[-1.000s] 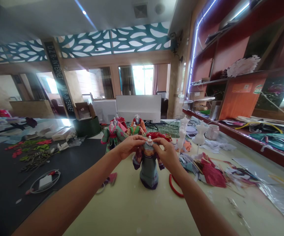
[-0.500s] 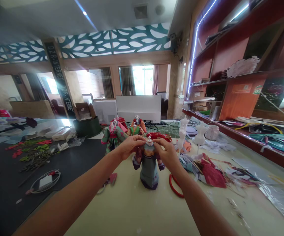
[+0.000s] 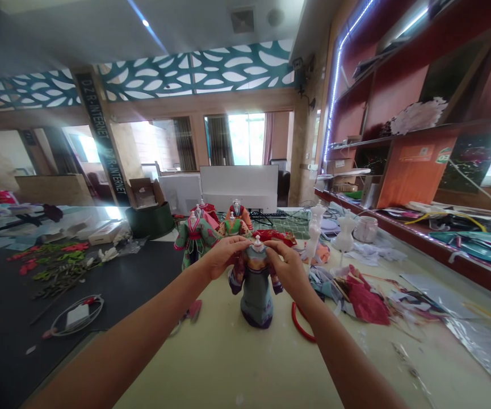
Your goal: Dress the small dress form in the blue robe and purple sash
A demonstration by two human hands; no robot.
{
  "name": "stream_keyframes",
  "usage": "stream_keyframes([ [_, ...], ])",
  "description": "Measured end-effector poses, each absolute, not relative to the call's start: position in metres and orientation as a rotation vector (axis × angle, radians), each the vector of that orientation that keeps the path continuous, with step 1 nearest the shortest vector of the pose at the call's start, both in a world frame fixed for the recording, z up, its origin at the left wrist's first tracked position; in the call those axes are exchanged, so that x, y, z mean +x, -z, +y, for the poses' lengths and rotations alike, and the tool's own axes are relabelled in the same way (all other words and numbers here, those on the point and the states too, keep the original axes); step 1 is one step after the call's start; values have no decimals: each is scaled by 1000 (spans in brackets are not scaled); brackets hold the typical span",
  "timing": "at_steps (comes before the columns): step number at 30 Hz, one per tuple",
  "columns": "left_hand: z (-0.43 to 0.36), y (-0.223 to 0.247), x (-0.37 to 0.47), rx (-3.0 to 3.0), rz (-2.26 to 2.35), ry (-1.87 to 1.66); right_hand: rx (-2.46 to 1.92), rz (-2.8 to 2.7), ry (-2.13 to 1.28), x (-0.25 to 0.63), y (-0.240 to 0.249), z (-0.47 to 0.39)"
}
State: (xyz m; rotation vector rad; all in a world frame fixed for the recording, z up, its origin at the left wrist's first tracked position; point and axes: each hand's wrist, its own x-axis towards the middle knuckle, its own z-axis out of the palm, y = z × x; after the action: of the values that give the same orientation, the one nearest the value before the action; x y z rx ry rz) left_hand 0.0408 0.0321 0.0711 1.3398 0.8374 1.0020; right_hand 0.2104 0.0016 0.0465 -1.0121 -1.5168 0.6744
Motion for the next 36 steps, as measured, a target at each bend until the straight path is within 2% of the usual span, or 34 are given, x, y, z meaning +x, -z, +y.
stream_keyframes([
  [10, 31, -50, 35, 1303, 816, -1113, -1103, -1392, -597, 221, -27, 0],
  [17, 17, -4, 24, 1019, 968, -1388, -1058, -1059, -650, 223, -3, -10],
  [23, 5, 32, 23, 849, 991, -1334, -1126, -850, -825, 224, 32, -18],
  [36, -3, 33, 24, 749, 650, -1426, -905, -779, -1100, 217, 57, -17],
])
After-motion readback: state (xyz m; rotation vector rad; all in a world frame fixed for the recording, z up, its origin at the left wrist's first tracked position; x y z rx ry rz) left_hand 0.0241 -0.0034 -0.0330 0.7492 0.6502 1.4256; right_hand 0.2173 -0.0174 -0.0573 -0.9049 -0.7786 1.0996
